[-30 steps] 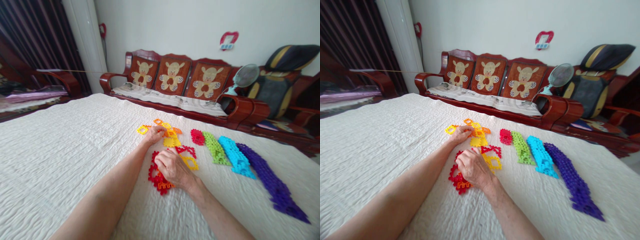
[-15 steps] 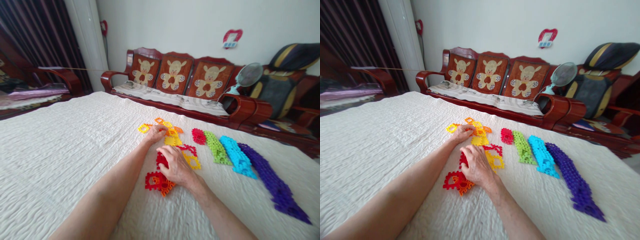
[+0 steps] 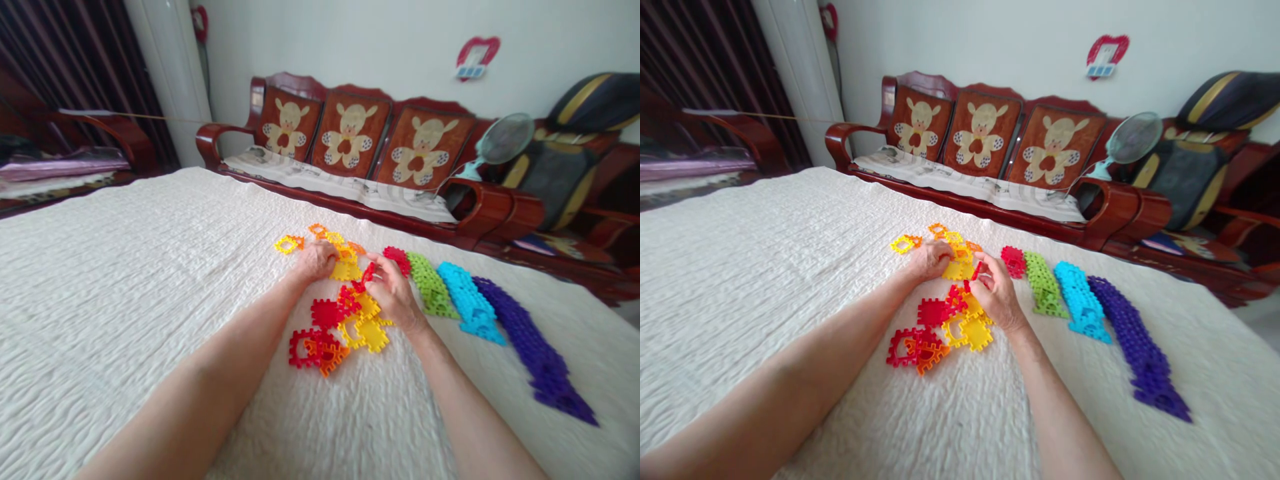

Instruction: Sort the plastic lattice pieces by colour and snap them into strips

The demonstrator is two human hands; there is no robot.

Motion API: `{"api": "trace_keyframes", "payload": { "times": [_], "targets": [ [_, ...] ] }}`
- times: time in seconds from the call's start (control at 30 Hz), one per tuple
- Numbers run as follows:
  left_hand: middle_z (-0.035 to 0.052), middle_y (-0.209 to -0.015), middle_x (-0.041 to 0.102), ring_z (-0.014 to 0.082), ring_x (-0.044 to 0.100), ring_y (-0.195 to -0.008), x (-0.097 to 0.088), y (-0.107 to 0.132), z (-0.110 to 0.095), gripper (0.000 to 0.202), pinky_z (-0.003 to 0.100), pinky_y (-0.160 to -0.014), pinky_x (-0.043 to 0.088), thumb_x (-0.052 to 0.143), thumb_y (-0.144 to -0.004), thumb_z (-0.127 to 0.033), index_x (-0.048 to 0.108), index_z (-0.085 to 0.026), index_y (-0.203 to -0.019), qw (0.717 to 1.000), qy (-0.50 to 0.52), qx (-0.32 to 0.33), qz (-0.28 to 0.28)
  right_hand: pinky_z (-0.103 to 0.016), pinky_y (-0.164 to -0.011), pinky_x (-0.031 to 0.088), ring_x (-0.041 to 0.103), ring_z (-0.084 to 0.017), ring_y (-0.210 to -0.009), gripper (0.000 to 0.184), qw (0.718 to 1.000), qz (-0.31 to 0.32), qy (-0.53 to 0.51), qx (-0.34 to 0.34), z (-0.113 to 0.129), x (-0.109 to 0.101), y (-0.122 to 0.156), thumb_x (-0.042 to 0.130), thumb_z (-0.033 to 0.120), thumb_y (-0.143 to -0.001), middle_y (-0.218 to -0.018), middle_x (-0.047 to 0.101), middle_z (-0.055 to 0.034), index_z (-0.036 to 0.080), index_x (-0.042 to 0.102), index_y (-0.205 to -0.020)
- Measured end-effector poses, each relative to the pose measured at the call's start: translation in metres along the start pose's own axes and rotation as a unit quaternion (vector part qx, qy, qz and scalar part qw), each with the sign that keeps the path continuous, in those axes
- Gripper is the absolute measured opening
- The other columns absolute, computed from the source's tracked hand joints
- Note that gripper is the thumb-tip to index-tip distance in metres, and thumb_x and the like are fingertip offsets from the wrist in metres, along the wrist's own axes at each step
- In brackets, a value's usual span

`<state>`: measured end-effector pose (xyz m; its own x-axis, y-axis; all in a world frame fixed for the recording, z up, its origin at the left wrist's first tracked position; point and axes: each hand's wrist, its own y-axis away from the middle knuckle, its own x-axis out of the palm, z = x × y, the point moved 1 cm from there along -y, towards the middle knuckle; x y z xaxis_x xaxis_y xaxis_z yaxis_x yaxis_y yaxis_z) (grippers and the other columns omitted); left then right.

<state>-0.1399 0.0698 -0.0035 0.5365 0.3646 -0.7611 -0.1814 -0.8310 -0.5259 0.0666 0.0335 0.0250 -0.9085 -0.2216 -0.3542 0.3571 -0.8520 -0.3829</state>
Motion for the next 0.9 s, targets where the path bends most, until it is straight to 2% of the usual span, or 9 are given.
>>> {"api": "trace_keyframes", "payload": {
  "times": [0.1,0.2,0.3,0.43,0.67,0.77,0.9],
  "targets": [
    [0.0078,-0.088,0.07,0.0182,0.065,-0.086,0.003,0.0,-0.002,0.025,0.032,-0.086,0.051,0.047,-0.077,-0.01,0.071,-0.015,-0.085,0.999,-0.024,0.015,-0.026,-0.039,-0.09,0.049,0.054,-0.022,-0.108,0.047,0.999,0.001,-0.032,-0.002,-0.001,-0.001,0.001,0.058,0.025,-0.066,-0.118,0.053,-0.0077,0.024,0.051,-0.113],
    [0.0084,-0.095,0.07,0.0184,0.064,-0.092,0.004,0.0,-0.005,0.028,0.032,-0.088,0.05,0.046,-0.079,-0.012,0.069,-0.016,-0.095,0.999,-0.013,0.028,-0.044,-0.039,-0.089,0.049,0.055,-0.022,-0.104,0.041,1.0,-0.013,-0.027,-0.002,-0.003,-0.003,0.001,0.057,0.023,-0.065,-0.11,0.056,-0.0068,0.023,0.051,-0.105],
    [0.009,-0.1,0.069,0.0193,0.063,-0.095,0.007,0.0,-0.008,0.029,0.032,-0.088,0.05,0.045,-0.081,-0.015,0.067,-0.015,-0.099,0.999,0.009,0.049,-0.019,-0.04,-0.088,0.049,0.056,-0.022,-0.099,0.036,0.999,-0.055,-0.003,0.002,-0.01,-0.008,0.001,0.058,0.026,-0.066,-0.104,0.057,-0.0064,0.022,0.051,-0.101],
    [0.0078,-0.101,0.068,0.0197,0.062,-0.097,0.008,0.0,-0.009,0.029,0.034,-0.089,0.049,0.045,-0.081,-0.016,0.067,-0.017,-0.099,0.999,0.012,0.049,0.012,-0.041,-0.087,0.048,0.057,-0.023,-0.097,0.037,0.992,-0.114,0.036,0.035,-0.024,-0.014,0.0,0.058,0.033,-0.07,-0.102,0.059,-0.0071,0.021,0.052,-0.104],
    [0.0087,-0.097,0.068,0.0196,0.061,-0.093,0.008,0.0,-0.009,0.028,0.033,-0.086,0.049,0.043,-0.081,-0.014,0.068,-0.016,-0.094,0.999,0.001,0.034,0.006,-0.044,-0.09,0.046,0.056,-0.025,-0.098,0.043,0.98,-0.157,0.102,0.063,-0.036,-0.012,-0.002,0.058,0.04,-0.069,-0.107,0.06,-0.0105,0.018,0.054,-0.105],
    [0.0083,-0.096,0.068,0.0192,0.061,-0.091,0.008,0.0,-0.01,0.027,0.032,-0.085,0.049,0.043,-0.082,-0.014,0.068,-0.016,-0.092,1.0,-0.004,0.029,0.005,-0.043,-0.089,0.047,0.057,-0.024,-0.097,0.042,0.983,-0.141,0.088,0.074,-0.03,-0.008,-0.001,0.058,0.04,-0.069,-0.108,0.06,-0.0099,0.018,0.055,-0.105],
    [0.0088,-0.097,0.068,0.0188,0.062,-0.092,0.008,0.0,-0.011,0.028,0.032,-0.086,0.05,0.043,-0.081,-0.013,0.068,-0.016,-0.094,1.0,0.006,0.022,-0.011,-0.037,-0.08,0.051,0.061,-0.021,-0.089,0.041,0.995,-0.046,-0.012,0.09,-0.018,-0.003,0.002,0.059,0.04,-0.072,-0.102,0.063,-0.0065,0.019,0.053,-0.107]
  ]
}}
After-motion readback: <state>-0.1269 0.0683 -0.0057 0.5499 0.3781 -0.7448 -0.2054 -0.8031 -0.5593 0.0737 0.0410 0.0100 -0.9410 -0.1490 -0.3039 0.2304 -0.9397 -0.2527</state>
